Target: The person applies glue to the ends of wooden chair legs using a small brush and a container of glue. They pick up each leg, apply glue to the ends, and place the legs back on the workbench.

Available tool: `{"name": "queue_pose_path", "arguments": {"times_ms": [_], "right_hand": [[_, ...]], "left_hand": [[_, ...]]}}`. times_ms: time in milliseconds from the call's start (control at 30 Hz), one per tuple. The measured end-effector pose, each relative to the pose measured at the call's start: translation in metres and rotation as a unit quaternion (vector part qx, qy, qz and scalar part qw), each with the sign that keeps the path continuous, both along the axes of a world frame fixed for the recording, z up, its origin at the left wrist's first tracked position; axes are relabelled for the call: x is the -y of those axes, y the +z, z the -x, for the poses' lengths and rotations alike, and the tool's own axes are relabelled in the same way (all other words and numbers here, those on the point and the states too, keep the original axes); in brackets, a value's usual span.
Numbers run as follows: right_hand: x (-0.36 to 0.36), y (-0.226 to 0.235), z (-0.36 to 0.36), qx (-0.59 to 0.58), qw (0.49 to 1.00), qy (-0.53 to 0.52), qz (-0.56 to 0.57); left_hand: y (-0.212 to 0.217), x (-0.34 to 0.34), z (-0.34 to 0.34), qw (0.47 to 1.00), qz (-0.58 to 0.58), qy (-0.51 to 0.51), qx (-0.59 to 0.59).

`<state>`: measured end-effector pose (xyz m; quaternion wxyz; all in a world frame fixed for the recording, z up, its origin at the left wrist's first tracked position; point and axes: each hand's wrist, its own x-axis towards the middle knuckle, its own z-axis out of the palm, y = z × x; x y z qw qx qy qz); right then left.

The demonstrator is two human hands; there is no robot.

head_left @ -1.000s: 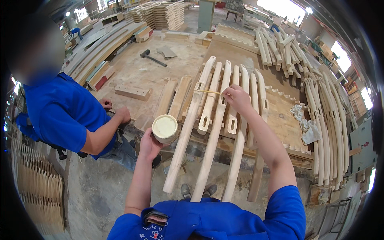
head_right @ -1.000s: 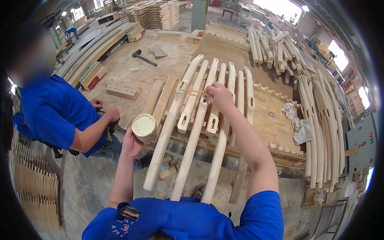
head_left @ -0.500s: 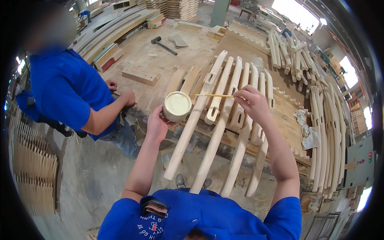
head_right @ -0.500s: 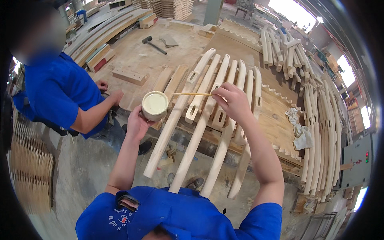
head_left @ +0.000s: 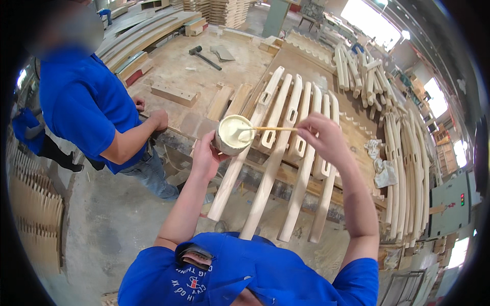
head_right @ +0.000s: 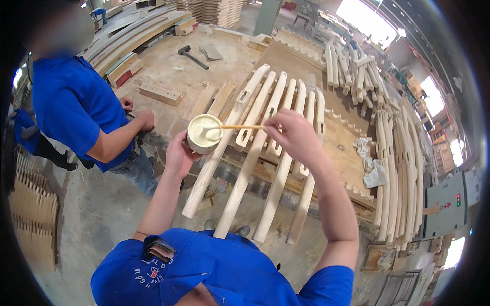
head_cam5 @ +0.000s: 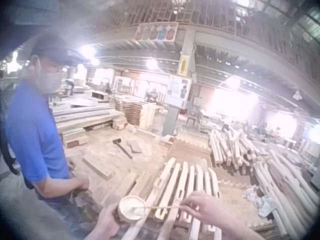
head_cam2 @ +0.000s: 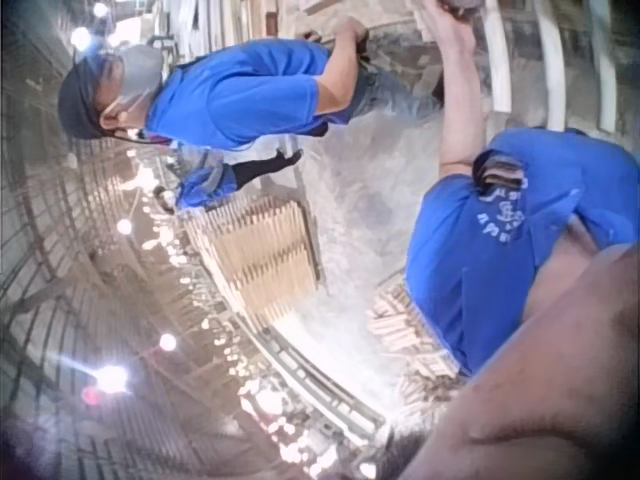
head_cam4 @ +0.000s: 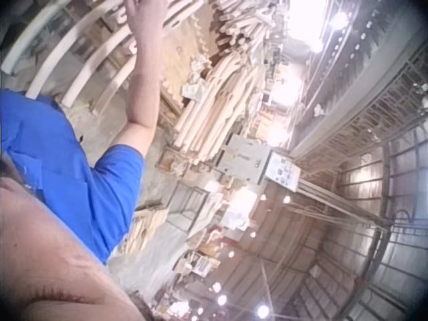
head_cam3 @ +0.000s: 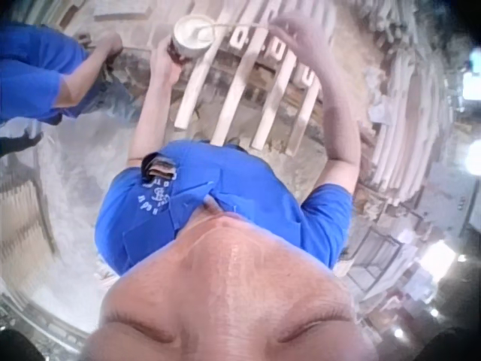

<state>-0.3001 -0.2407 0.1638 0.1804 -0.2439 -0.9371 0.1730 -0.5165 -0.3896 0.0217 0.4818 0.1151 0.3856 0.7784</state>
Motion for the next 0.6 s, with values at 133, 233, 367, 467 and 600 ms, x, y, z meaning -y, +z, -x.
{"name": "queue_pose_path", "arguments": {"times_ms": [133, 233, 367, 467, 600], "right_hand": [[0.008, -0.021, -0.012, -0.069, 0.995, -0.001, 0.065], [0.012, -0.032, -0.016, -0.043, 0.987, -0.005, 0.156], [0.013, -0.042, -0.024, -0.056, 0.966, -0.013, 0.253], [0.018, -0.034, -0.023, -0.054, 0.973, -0.033, 0.224], [0.01, -0.047, -0.032, -0.065, 0.971, -0.034, 0.229]], "left_hand": [[0.0, -0.003, -0.003, 1.0, -0.006, -0.024, 0.017], [-0.003, -0.007, -0.004, 0.998, -0.011, -0.055, 0.015], [0.005, -0.012, -0.011, 0.996, -0.003, -0.091, 0.016], [0.006, -0.013, -0.011, 0.993, -0.01, -0.116, 0.012], [0.001, -0.015, -0.012, 0.993, 0.002, -0.116, 0.017]]}}
